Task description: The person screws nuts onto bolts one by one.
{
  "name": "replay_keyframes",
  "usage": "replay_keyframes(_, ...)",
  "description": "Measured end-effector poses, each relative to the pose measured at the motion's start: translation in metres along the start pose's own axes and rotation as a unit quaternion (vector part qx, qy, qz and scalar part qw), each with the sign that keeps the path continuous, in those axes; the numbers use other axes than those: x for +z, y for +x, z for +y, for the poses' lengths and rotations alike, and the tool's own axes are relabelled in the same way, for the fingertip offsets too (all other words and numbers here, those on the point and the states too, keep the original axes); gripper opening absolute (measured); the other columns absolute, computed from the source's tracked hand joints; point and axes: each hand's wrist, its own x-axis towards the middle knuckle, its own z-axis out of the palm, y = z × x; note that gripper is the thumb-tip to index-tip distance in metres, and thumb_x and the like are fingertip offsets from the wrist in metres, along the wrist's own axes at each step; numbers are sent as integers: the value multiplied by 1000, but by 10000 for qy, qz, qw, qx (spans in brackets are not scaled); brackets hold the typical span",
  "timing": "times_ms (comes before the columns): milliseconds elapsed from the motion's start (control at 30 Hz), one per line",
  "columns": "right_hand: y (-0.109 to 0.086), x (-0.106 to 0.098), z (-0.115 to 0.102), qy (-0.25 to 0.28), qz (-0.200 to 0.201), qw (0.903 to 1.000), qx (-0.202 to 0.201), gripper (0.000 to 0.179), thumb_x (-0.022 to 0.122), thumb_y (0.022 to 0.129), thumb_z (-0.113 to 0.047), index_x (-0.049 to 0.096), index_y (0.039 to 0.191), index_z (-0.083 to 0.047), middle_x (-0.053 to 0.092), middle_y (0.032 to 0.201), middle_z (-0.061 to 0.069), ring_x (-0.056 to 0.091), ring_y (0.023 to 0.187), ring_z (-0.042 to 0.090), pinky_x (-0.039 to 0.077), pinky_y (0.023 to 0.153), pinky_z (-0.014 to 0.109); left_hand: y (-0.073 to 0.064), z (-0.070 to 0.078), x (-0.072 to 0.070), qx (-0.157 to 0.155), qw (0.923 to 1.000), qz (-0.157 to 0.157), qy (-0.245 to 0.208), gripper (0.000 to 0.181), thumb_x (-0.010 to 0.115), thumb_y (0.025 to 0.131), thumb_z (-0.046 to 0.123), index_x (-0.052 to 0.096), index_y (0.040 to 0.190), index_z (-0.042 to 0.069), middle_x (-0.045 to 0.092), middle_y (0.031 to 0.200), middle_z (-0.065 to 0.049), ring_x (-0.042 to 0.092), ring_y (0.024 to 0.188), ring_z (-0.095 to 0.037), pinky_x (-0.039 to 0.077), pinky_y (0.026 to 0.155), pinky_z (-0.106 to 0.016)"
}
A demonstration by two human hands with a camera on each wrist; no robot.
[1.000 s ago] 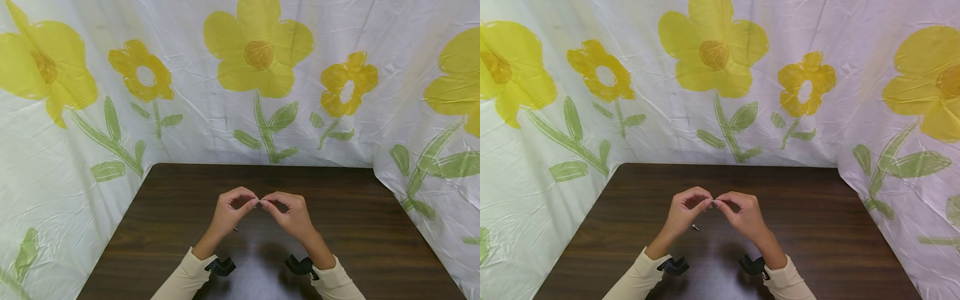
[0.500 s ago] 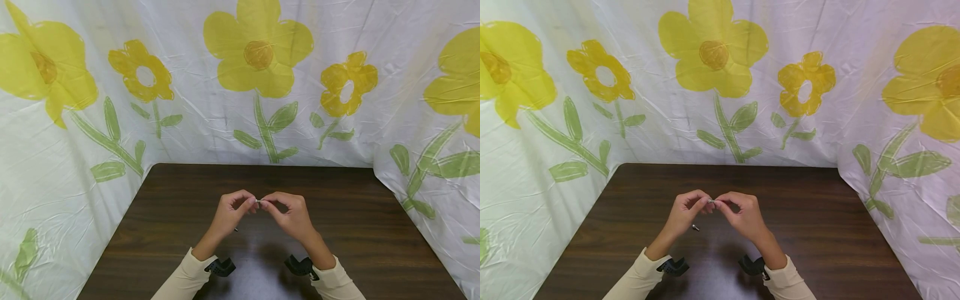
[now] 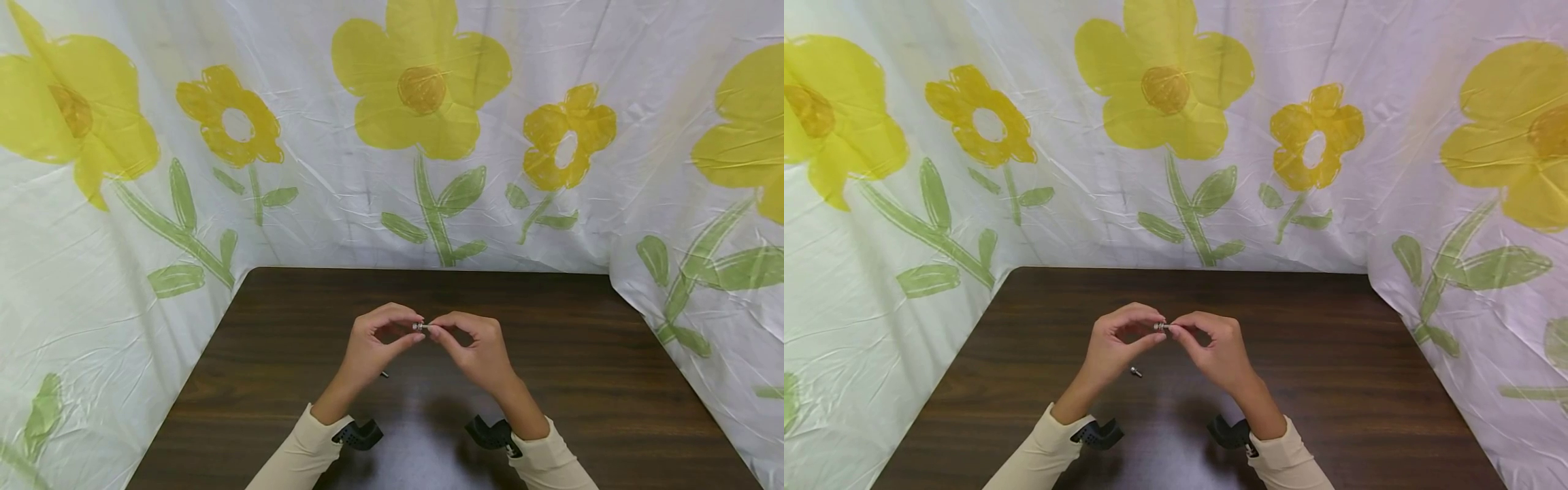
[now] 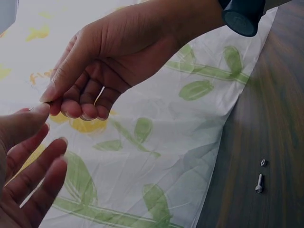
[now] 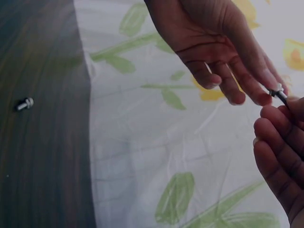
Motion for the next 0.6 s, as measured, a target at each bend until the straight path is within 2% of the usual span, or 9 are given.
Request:
replay_keyframes(367, -1, 1, 3, -38, 20, 10000, -22, 35, 76, 71, 25, 75, 94, -3, 74, 82, 9, 71, 68, 19, 58, 63, 24, 1, 3, 1, 35, 9998, 90, 191, 19, 80, 80, -12, 73, 96, -6, 72, 92, -13, 67, 83, -13, 58, 61, -40)
replay_keyframes(600, -1, 1, 1, -3, -2, 10000, -50, 33, 77, 73, 22, 75, 94, -3, 74, 82, 12, 71, 70, 19, 57, 67, 21, 0, 5, 2, -30, 9995, 145, 275, 15, 78, 82, -11, 74, 94, -3, 73, 87, -12, 66, 79, -11, 57, 62, -32)
